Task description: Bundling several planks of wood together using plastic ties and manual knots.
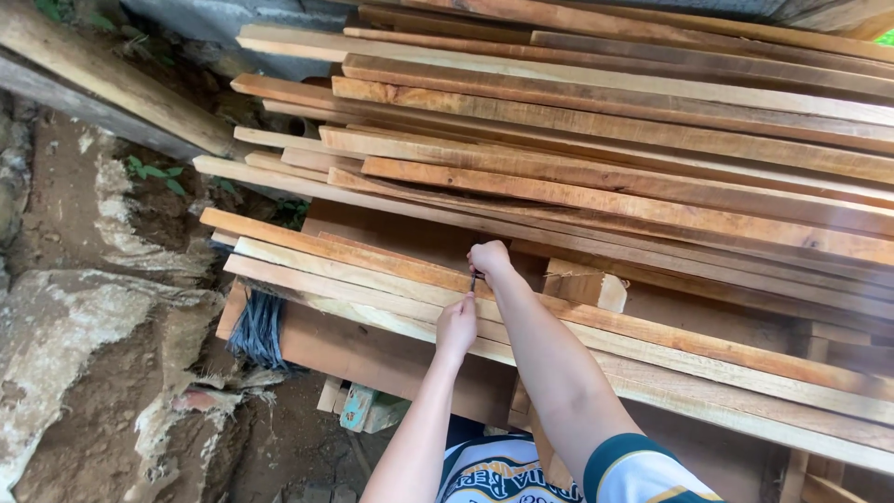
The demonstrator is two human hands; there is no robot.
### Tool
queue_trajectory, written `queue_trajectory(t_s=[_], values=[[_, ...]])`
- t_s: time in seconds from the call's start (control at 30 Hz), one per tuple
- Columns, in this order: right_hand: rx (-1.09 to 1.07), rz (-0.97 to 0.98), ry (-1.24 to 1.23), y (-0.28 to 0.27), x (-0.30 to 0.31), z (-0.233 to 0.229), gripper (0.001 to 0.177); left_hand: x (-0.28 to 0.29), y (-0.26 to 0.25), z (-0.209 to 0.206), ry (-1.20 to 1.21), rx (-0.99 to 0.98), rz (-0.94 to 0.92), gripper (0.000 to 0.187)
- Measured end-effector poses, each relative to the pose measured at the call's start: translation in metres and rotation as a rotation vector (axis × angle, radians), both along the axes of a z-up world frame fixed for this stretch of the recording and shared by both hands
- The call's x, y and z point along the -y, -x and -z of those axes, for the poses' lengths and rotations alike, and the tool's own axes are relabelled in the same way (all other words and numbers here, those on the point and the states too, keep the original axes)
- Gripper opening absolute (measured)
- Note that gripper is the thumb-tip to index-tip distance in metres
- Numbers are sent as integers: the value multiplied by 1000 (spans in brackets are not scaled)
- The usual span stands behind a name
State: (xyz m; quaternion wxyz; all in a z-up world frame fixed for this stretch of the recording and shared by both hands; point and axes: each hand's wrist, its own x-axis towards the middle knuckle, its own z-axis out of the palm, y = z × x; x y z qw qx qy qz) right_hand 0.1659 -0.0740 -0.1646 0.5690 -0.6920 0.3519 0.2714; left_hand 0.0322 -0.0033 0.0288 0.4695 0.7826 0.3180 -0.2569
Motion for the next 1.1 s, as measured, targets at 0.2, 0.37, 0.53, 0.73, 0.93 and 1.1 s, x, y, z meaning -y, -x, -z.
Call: queue_trajectory(t_s=[0.2,0.37,0.53,0.73,0.93,1.1], values=[[106,-250,117,14,3,-32,31,-6,7,-5,-33,-40,97,54],[132,-389,119,28,37,-80,41,-11,9,3,-2,20,72,55],[129,-649,167,48,61,-156,35,-7,7,-4,2,29,55,58],[173,-620,107,38,61,-134,24,-14,11,39,300,88,-293,41],[218,-500,-6,26,45,-103,21,-32,15,-35,360,63,-433,36],[168,-238,-352,24,44,-133,23,-66,22,-29,365,200,-599,37]])
